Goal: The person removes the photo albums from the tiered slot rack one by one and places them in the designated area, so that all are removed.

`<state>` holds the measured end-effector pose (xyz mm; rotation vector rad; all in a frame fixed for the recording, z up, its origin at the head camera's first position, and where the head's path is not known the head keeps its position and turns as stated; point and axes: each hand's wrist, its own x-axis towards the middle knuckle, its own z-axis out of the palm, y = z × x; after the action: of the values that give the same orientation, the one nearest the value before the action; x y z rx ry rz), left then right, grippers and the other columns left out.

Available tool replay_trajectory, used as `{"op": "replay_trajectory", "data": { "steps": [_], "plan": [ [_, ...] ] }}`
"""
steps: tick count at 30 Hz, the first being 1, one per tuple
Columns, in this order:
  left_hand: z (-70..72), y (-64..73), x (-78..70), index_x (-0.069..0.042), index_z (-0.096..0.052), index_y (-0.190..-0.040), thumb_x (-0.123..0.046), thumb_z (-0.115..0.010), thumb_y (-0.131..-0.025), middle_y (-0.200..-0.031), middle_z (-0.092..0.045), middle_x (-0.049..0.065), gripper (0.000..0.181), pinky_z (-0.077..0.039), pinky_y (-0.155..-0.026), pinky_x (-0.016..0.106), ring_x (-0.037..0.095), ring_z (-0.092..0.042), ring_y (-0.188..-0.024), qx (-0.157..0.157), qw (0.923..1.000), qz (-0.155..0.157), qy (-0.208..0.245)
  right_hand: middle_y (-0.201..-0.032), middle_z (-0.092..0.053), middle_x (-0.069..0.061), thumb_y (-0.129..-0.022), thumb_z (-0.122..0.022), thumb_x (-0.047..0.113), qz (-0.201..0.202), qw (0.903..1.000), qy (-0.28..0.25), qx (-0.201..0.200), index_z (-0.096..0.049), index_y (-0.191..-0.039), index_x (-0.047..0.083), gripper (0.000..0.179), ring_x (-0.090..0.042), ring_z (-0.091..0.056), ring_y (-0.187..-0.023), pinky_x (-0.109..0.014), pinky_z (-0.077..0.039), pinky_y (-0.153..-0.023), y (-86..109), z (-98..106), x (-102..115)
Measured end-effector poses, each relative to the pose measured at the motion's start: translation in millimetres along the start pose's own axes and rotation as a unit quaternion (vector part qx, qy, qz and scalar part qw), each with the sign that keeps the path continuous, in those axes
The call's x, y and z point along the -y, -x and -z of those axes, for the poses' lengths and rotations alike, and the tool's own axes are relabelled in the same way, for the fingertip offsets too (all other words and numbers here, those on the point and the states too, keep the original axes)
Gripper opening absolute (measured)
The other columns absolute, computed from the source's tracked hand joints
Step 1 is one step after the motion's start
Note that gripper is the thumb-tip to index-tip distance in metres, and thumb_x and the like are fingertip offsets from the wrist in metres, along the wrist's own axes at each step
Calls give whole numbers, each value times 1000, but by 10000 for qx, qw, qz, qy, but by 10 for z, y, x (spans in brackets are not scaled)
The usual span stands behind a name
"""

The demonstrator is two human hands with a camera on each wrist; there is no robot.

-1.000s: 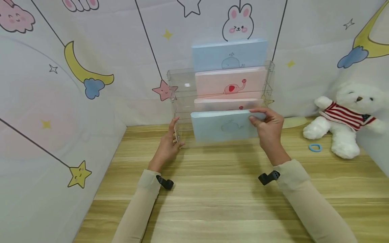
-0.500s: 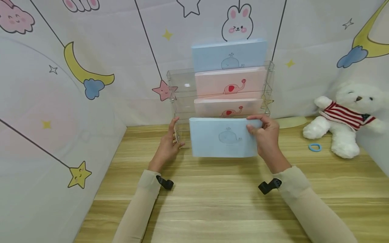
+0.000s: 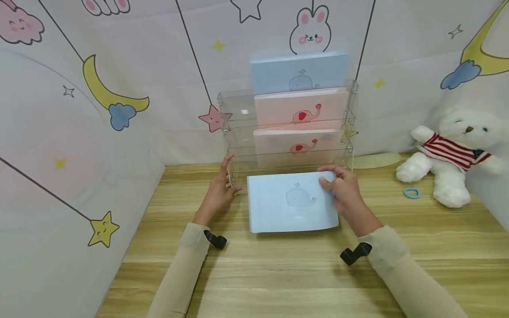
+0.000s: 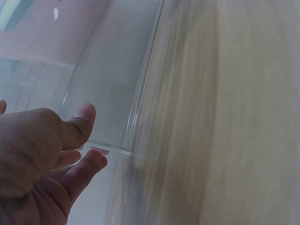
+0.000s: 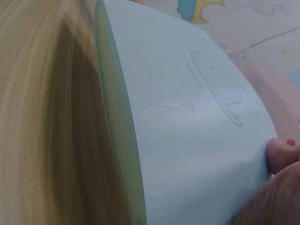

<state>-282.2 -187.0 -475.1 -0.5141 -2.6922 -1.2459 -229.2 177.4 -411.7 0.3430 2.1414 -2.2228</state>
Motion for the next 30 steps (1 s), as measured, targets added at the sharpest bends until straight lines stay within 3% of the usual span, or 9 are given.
{"op": "replay_trajectory", "data": {
  "steps": [5,12,17,22,25,30],
  "plan": [
    [-2,2,10,-37,-11,-170,5,-78,-93,-161,-49,31,111,-64,-95,54,50,-66,-132,-10,9999,49,99,-127,-54,3,-100,-68,-4,-207,9996,-89,179,-79,-100,24,30,-15,-58,-108,-19,-56,-86,-33,-7,-132],
    [6,11,6,-35,-12,-170,4,-79,-92,-152,-53,37,110,-64,-94,54,48,-68,-131,-10,10000,23,65,-119,-58,1,-99,-67,-6,-324,9985,-207,395,-79,-97,23,31,-8,-65,-89,-20,-59,-77,-33,-48,-252],
    [6,2,19,-35,-10,-170,5,-79,-92,-151,-54,39,111,-64,-94,55,48,-69,-129,-1,9999,-68,-101,-127,-57,-3,-100,-67,-4,-492,9978,-121,431,-79,-100,24,31,-8,-65,-89,-20,-59,-77,-58,-90,-325],
    [12,-2,19,-41,-7,-169,7,-77,-93,-149,-54,40,114,-63,-96,60,52,-68,-129,8,9996,-86,-262,-145,-53,-12,-102,-68,1,-563,9970,231,472,-76,-124,11,26,-11,-64,-95,-20,-57,-79,-78,-118,-367],
    [10,-4,16,-45,-5,-168,11,-74,-93,-153,-51,40,116,-61,-99,62,54,-65,-131,-5,9994,-128,-331,-155,-49,-17,-103,-70,5,-447,9959,579,534,-69,-137,6,35,-15,-64,-101,-20,-57,-79,-89,-120,-394],
    [6,5,2,-44,-6,-168,15,-71,-92,-149,-54,40,117,-62,-96,63,53,-68,-126,-38,9992,-100,-394,-162,-48,-20,-101,-73,7,15,9864,1494,684,-67,-141,5,41,-27,-62,-117,-25,-60,-83,-136,-89,-482]
  ]
}}
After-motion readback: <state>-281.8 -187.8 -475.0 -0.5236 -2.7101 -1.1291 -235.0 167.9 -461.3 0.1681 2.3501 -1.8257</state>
